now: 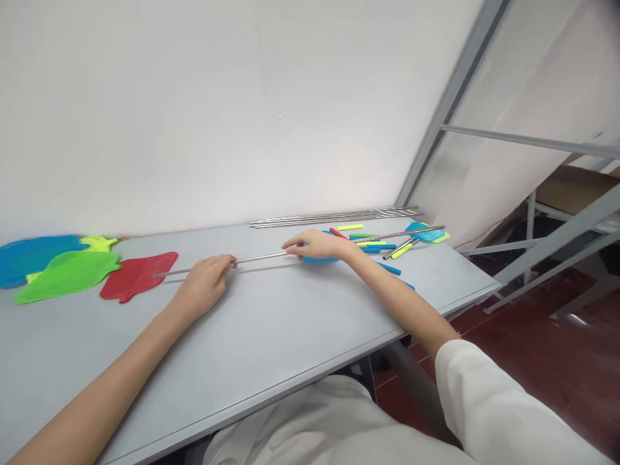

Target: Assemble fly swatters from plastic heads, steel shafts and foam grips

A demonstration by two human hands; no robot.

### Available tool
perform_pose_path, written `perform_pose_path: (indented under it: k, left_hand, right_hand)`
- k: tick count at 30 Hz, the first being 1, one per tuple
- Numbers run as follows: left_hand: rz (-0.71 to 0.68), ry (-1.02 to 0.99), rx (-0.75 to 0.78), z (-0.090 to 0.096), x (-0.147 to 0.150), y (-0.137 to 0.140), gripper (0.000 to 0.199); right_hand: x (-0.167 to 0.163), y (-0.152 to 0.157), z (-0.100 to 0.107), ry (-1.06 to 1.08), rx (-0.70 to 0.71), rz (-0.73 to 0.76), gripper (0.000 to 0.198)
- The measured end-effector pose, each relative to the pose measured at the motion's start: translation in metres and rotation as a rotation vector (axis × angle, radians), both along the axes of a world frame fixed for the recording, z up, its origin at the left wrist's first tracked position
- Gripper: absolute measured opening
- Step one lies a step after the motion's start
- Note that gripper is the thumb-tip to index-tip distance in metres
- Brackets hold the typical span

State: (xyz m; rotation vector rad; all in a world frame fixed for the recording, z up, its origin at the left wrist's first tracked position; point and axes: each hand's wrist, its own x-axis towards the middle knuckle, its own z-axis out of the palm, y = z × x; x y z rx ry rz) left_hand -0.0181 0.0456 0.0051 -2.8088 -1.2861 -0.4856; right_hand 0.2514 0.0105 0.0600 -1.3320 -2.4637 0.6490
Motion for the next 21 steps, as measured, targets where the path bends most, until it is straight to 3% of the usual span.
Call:
perform_pose_path:
  k: [10, 17, 21]
  left_hand:
    - [-0.021, -0.058, -0.068, -0.003, -0.001, 0.008, 0.022]
    - [-0.075, -0.072, -0.174, 0.003, 0.012, -0.009, 0.030]
    - [-0.050, -0.088, -0.243, 0.002, 0.009, -0.009, 0.032]
  right_hand:
    - [0.153, -0.071, 0.014, -0.125, -0.071, -0.618, 0.040]
    - [0.205, -0.099, 0.004, -0.161, -0.110, -0.762, 0.044]
    - [0.236, -0.107, -0.007, -0.172, -0.103, -0.996, 0.045]
